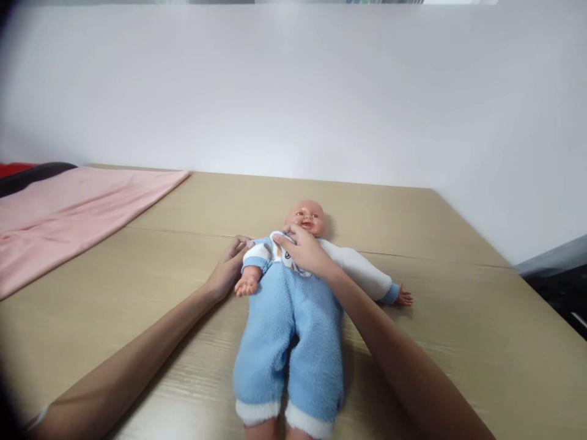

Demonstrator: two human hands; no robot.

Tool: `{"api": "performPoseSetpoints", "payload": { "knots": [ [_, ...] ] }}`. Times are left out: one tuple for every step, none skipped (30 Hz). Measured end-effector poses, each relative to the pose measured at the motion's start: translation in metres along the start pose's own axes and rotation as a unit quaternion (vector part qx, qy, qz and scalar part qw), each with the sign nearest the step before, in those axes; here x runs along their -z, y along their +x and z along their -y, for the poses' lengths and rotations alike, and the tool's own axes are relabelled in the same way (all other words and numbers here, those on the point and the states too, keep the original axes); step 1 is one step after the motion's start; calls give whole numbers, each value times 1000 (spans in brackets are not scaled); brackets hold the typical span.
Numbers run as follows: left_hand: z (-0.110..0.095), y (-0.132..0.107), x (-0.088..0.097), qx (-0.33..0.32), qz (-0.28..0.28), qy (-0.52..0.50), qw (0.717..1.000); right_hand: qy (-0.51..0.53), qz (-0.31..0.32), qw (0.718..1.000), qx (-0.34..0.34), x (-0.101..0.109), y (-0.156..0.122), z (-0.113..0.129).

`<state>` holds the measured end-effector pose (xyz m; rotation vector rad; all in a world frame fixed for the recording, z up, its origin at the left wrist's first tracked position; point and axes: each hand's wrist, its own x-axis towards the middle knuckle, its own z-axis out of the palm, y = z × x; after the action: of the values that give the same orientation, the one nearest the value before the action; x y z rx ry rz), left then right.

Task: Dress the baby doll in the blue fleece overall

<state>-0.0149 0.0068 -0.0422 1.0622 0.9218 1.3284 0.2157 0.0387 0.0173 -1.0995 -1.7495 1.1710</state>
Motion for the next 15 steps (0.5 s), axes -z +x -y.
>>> {"api": "performPoseSetpoints", "payload": {
  "knots": [
    [0, 2, 0, 11, 3, -6, 1000, 1, -1, 1000, -1, 0, 0, 0],
    [0, 5, 0, 22, 5, -14, 1000, 2, -3, 1000, -2, 0, 0, 0],
    [0, 8, -1, 32, 8, -22, 999, 4, -6, 1000, -3, 0, 0, 0],
    [0, 11, -3, 42, 11, -30, 999, 5, -9, 1000, -5, 0, 0, -1],
    [0, 15, -4, 52, 15, -37, 998, 7, -13, 1000, -7, 0, 0, -2],
    [0, 19, -6, 62, 19, -44, 997, 9, -16, 1000, -10, 0, 0, -3],
    [0, 23, -8, 73, 24, -51, 996, 9, -20, 1000, -12, 0, 1, -5],
    [0, 27, -10, 83, 29, -58, 994, 10, -23, 1000, -15, 0, 1, -7],
    [0, 30, -11, 94, 35, -65, 993, 10, -27, 999, -16, 1, 1, -9],
    [-1, 34, -12, 104, 41, -72, 991, 9, -31, 999, -17, 1, 1, -11],
    [-1, 37, -13, 115, 48, -79, 989, 8, -36, 999, -15, 1, 1, -12],
    [0, 40, -14, 125, 54, -87, 987, 8, -41, 999, -13, 0, 0, -13],
    [0, 42, -14, 135, 60, -94, 984, 6, -46, 999, -11, 0, 0, -13],
    [0, 44, -14, 145, 66, -101, 982, 4, -51, 999, -10, 0, -1, -12],
    [1, 45, -13, 154, 72, -108, 980, 1, -57, 998, -8, 0, -3, -11]
  ]
}}
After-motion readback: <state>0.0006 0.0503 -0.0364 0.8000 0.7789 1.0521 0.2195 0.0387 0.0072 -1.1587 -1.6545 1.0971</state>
